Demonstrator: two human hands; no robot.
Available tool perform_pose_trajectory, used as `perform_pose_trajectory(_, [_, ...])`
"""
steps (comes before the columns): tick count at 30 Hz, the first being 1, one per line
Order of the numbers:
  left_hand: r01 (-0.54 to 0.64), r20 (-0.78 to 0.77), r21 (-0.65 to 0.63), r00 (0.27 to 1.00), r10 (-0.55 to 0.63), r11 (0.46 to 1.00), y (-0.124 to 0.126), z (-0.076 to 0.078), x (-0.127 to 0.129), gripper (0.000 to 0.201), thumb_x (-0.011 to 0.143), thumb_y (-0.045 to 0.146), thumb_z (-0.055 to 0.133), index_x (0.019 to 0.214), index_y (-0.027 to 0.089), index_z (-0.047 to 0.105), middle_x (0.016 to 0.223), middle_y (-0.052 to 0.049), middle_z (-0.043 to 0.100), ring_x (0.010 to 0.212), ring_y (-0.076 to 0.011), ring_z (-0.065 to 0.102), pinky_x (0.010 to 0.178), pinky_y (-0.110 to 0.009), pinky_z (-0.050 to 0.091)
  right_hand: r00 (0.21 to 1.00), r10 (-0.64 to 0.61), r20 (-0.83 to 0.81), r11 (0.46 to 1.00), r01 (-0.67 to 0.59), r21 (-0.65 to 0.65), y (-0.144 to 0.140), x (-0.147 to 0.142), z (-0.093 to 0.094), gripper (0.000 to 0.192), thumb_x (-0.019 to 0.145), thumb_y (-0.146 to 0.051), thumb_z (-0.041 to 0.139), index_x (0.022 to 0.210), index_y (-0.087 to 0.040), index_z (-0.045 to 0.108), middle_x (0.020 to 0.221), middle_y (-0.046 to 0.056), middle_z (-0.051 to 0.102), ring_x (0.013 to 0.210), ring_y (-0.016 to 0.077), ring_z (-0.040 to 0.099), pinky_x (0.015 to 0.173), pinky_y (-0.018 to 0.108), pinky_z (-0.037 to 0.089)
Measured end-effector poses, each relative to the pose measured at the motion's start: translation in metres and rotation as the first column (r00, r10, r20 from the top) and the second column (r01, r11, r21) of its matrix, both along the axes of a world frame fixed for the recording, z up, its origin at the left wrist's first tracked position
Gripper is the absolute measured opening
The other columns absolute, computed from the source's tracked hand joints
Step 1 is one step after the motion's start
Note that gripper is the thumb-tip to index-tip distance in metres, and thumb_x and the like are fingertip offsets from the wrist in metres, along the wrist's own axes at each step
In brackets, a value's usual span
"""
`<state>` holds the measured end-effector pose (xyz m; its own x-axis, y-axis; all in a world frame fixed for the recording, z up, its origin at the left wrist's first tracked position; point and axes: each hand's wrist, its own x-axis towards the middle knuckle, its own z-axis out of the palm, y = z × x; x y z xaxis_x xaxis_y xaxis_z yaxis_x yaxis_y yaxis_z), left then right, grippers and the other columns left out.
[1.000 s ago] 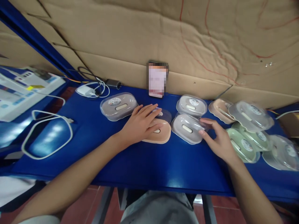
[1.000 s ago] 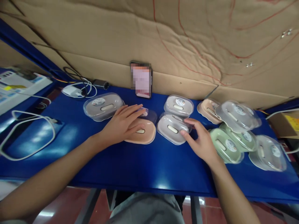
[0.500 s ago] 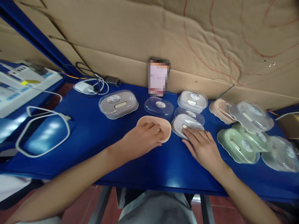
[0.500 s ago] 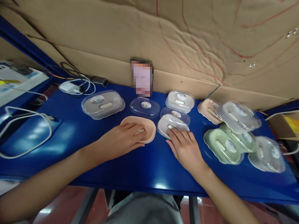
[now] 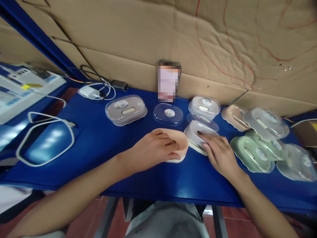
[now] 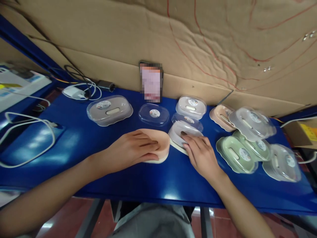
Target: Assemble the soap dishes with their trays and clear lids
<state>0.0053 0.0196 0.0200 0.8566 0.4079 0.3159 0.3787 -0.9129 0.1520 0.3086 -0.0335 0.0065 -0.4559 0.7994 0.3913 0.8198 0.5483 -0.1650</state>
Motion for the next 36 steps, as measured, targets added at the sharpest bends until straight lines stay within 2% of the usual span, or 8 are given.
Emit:
perform_pose_trajectory(8, [-0.169, 0.065, 0.166, 0.985, 0.161, 0.972, 0.006, -0.014, 0.005, 0.025, 0.110, 0.037, 0.062, 0.117, 0.016, 0.075, 0.105, -0.009, 0.083, 0.100, -0.0247, 0.076, 0.094, -0.041, 0.051, 1.000, 0.028, -0.008, 0.999, -0.028, -0.034, 0.002, 0.004, -0.001, 0.033, 0.110, -0.032, 0.057, 0.140, -0.026, 0.067, 0.124, 0.008, 0.081, 0.109, 0.0260, 0.077, 0.092, 0.043, 0.054])
perform_pose_trajectory(14, [-0.283, 0.087, 0.262, 0.959, 0.269, 0.923, 0.007, -0.009, 0.005, 0.027, 0.111, 0.029, 0.058, 0.132, 0.017, 0.069, 0.121, -0.010, 0.080, 0.111, -0.0269, 0.074, 0.095, -0.042, 0.050, 0.992, -0.006, -0.129, 0.999, 0.011, 0.040, 0.011, 0.013, 0.027, 0.030, 0.111, -0.034, 0.052, 0.129, -0.027, 0.075, 0.118, 0.006, 0.082, 0.105, 0.0266, 0.077, 0.096, 0.046, 0.056])
perform_pose_trajectory(19, [-0.274, 0.112, 0.263, 0.961, 0.253, 0.925, 0.005, -0.014, 0.010, 0.034, 0.110, 0.036, 0.060, 0.137, 0.017, 0.067, 0.127, -0.011, 0.077, 0.114, -0.0272, 0.073, 0.095, -0.041, 0.049, 0.981, -0.157, -0.117, 0.986, 0.162, 0.041, 0.074, 0.024, 0.049, 0.033, 0.109, -0.040, 0.052, 0.128, -0.025, 0.075, 0.127, 0.010, 0.078, 0.121, 0.0310, 0.071, 0.109, 0.051, 0.053])
perform_pose_trajectory(22, [-0.295, 0.157, 0.272, 0.953, 0.260, 0.916, 0.011, -0.008, 0.006, 0.029, 0.111, 0.035, 0.056, 0.130, 0.019, 0.071, 0.123, -0.011, 0.078, 0.106, -0.0262, 0.074, 0.093, -0.043, 0.050, 0.978, -0.186, 0.095, 0.975, 0.195, -0.107, 0.117, 0.030, 0.044, 0.051, 0.101, -0.042, 0.065, 0.148, -0.022, 0.064, 0.153, 0.014, 0.065, 0.140, 0.0376, 0.060, 0.115, 0.059, 0.049])
perform_pose_trajectory(25, [-0.396, 0.173, 0.293, 0.917, 0.359, 0.870, 0.030, 0.004, -0.014, 0.030, 0.109, 0.034, 0.054, 0.126, 0.018, 0.073, 0.114, -0.013, 0.078, 0.102, -0.0294, 0.073, 0.092, -0.047, 0.051, 0.962, -0.189, 0.198, 0.957, 0.226, -0.182, 0.138, 0.036, 0.033, 0.062, 0.096, -0.042, 0.072, 0.153, -0.021, 0.059, 0.159, 0.017, 0.059, 0.145, 0.0413, 0.057, 0.116, 0.065, 0.047])
perform_pose_trajectory(30, [-0.621, 0.033, 0.127, 0.782, 0.622, 0.773, 0.071, 0.010, -0.075, 0.048, 0.099, 0.042, 0.069, 0.144, 0.023, 0.066, 0.147, -0.018, 0.064, 0.131, -0.0407, 0.063, 0.107, -0.057, 0.049, 0.985, -0.135, 0.108, 0.968, 0.155, -0.199, 0.143, 0.055, 0.026, 0.052, 0.102, -0.047, 0.065, 0.148, -0.024, 0.067, 0.145, 0.013, 0.072, 0.133, 0.0391, 0.069, 0.112, 0.059, 0.054])
perform_pose_trajectory(33, [-0.659, -0.064, -0.041, 0.752, 0.656, 0.751, 0.089, 0.003, -0.100, 0.059, 0.093, 0.047, 0.076, 0.147, 0.026, 0.065, 0.155, -0.017, 0.060, 0.136, -0.0420, 0.061, 0.111, -0.060, 0.047, 0.990, -0.135, 0.045, 0.956, 0.143, -0.255, 0.144, 0.062, 0.035, 0.047, 0.107, -0.048, 0.055, 0.144, -0.023, 0.070, 0.140, 0.010, 0.075, 0.128, 0.0343, 0.073, 0.110, 0.052, 0.057])
perform_pose_trajectory(36, [-0.598, -0.022, -0.239, 0.791, 0.612, 0.765, 0.099, -0.001, -0.106, 0.058, 0.097, 0.055, 0.068, 0.145, 0.024, 0.065, 0.149, -0.012, 0.067, 0.135, -0.0359, 0.064, 0.114, -0.051, 0.049, 0.981, -0.181, 0.070, 0.955, 0.192, -0.227, 0.138, 0.057, 0.052, 0.042, 0.107, -0.035, 0.050, 0.140, -0.020, 0.072, 0.141, 0.012, 0.074, 0.131, 0.0354, 0.071, 0.113, 0.054, 0.055])
